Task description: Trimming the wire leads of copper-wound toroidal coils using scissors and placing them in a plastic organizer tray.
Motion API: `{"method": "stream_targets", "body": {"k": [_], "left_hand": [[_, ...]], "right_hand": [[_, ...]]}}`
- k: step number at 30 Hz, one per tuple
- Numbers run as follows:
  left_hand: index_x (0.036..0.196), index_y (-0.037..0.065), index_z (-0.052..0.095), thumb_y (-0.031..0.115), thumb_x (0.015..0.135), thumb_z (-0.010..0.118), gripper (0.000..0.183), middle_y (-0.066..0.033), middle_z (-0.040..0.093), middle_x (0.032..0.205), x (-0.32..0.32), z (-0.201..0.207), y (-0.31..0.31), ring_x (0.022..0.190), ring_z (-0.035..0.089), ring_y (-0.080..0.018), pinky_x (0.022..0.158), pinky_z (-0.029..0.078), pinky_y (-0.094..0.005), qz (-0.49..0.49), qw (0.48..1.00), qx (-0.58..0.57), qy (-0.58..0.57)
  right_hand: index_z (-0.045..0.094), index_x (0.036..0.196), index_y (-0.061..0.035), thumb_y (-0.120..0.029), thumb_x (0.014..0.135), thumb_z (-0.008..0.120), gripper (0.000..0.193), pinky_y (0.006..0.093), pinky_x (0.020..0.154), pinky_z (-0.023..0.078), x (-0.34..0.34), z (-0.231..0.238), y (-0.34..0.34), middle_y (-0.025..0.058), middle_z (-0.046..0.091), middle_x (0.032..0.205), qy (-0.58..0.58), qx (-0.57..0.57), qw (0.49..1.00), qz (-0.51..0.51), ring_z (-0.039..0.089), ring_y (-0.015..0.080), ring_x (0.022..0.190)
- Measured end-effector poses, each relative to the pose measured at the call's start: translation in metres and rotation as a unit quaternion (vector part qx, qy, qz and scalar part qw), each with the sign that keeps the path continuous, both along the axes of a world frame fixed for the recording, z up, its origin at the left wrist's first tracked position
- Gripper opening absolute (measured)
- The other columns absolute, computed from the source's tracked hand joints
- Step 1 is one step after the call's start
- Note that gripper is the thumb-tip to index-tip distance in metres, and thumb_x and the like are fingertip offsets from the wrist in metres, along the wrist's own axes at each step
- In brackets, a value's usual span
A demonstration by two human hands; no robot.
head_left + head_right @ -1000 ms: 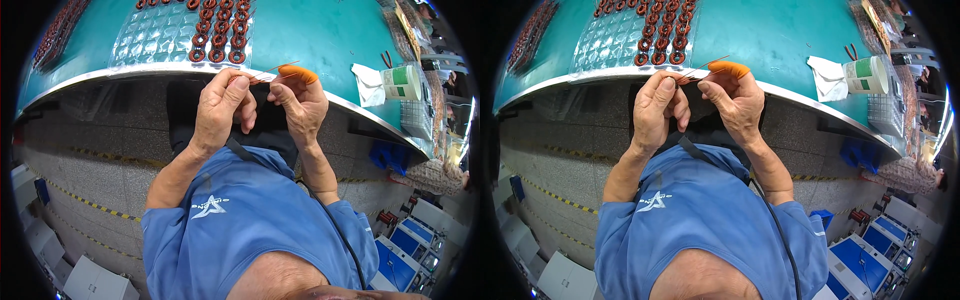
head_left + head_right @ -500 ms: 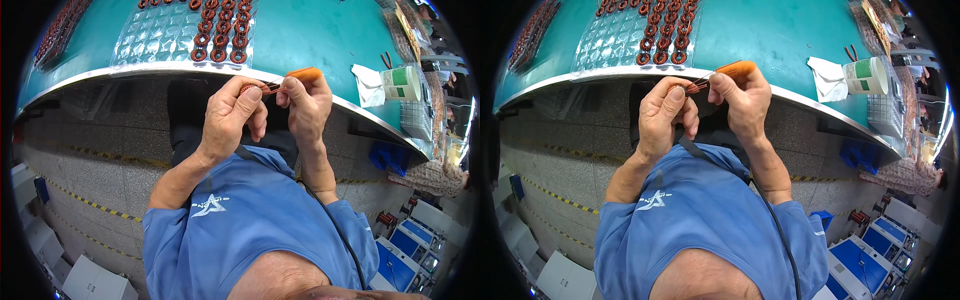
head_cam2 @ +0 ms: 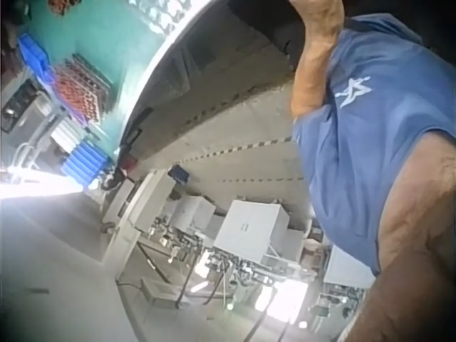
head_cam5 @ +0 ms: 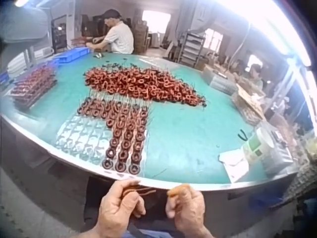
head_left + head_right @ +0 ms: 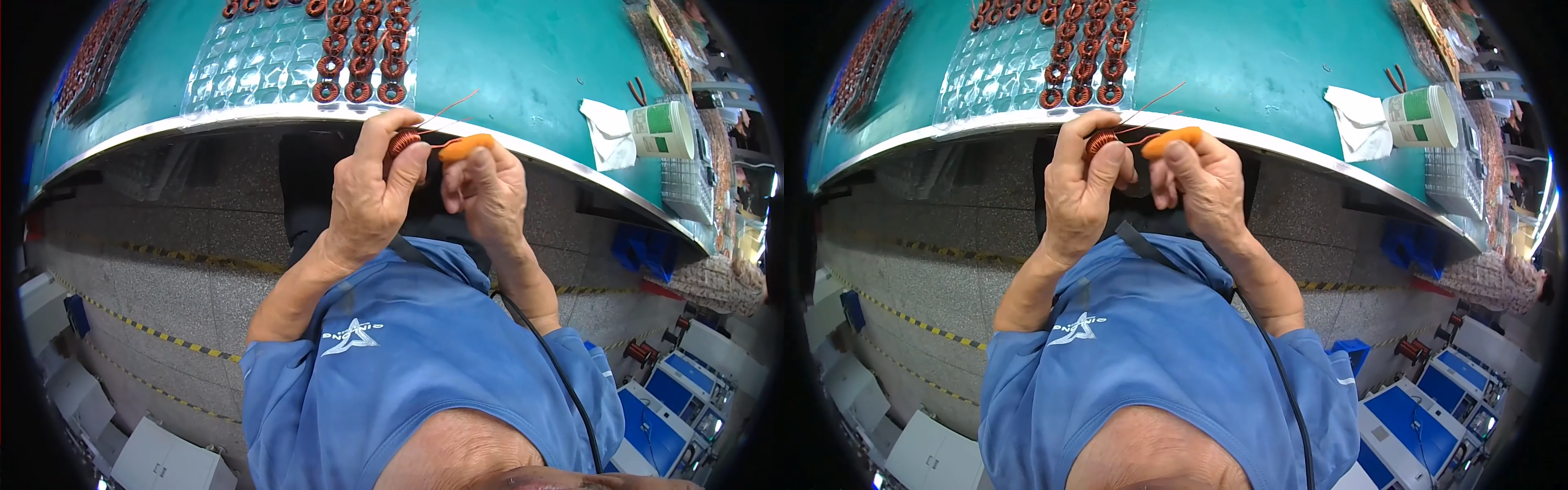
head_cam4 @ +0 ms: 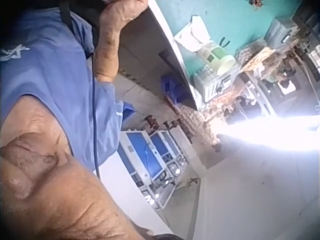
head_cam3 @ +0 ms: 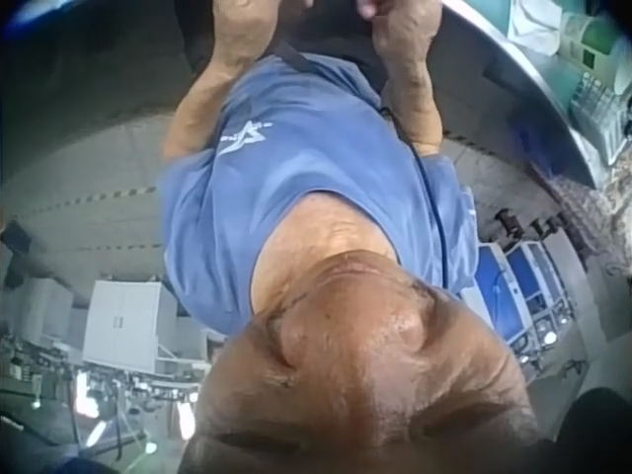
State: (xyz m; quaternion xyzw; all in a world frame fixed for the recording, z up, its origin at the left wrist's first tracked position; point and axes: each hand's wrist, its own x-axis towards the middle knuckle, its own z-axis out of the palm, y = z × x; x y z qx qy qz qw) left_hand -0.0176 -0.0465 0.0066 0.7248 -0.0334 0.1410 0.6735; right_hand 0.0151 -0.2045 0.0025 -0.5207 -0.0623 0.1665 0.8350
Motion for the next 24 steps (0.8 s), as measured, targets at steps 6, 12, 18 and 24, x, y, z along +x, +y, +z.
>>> {"method": "stream_targets", "body": {"k": [6,12,18,24], "left_hand": [[0.107,0.004,0.051,0.01,0.089,0.062,0.023,-0.0155,0.06,0.078,0.004,0.015,0.015,0.068,0.063,-0.032,0.059,0.049,-0.0358,-0.045,0.977,0.181,-0.104],[0.112,0.004,0.047,0.017,0.091,0.06,0.029,-0.0171,0.06,0.088,0.005,0.032,0.038,0.08,0.064,-0.035,0.068,0.05,-0.0401,-0.228,0.949,0.218,-0.002],[0.108,0.004,0.051,0.014,0.084,0.067,0.03,-0.0116,0.056,0.082,0.009,0.038,0.038,0.07,0.059,-0.027,0.065,0.049,-0.0359,-0.238,0.924,0.29,-0.07],[0.093,0.003,0.054,0.008,0.076,0.07,0.024,-0.008,0.048,0.077,0.01,0.034,0.041,0.071,0.055,-0.0231,0.064,0.048,-0.034,-0.203,0.818,0.499,-0.2]], "right_hand": [[0.061,0.084,-0.0026,-0.024,0.09,0.066,0.023,0.0184,0.043,0.04,0.014,0.004,0.002,0.0021,0.057,0.063,0.033,0.003,0.999,0.043,0.051,0.0076,0.048],[0.062,0.085,-0.0012,-0.021,0.087,0.069,0.021,0.0186,0.042,0.04,0.019,0.007,-0.001,0.0033,0.056,0.064,0.1,0.04,0.989,0.104,0.05,0.0078,0.047],[0.063,0.09,0.0006,-0.021,0.084,0.072,0.024,0.0197,0.042,0.039,0.027,0.01,-0.005,0.0029,0.055,0.062,0.054,-0.014,0.987,0.151,0.049,0.0083,0.047],[0.063,0.088,-0.0007,-0.022,0.084,0.072,0.023,0.0196,0.043,0.037,0.031,0.005,-0.006,0.001,0.055,0.061,0.02,-0.139,0.978,0.157,0.048,0.0067,0.048]]}}
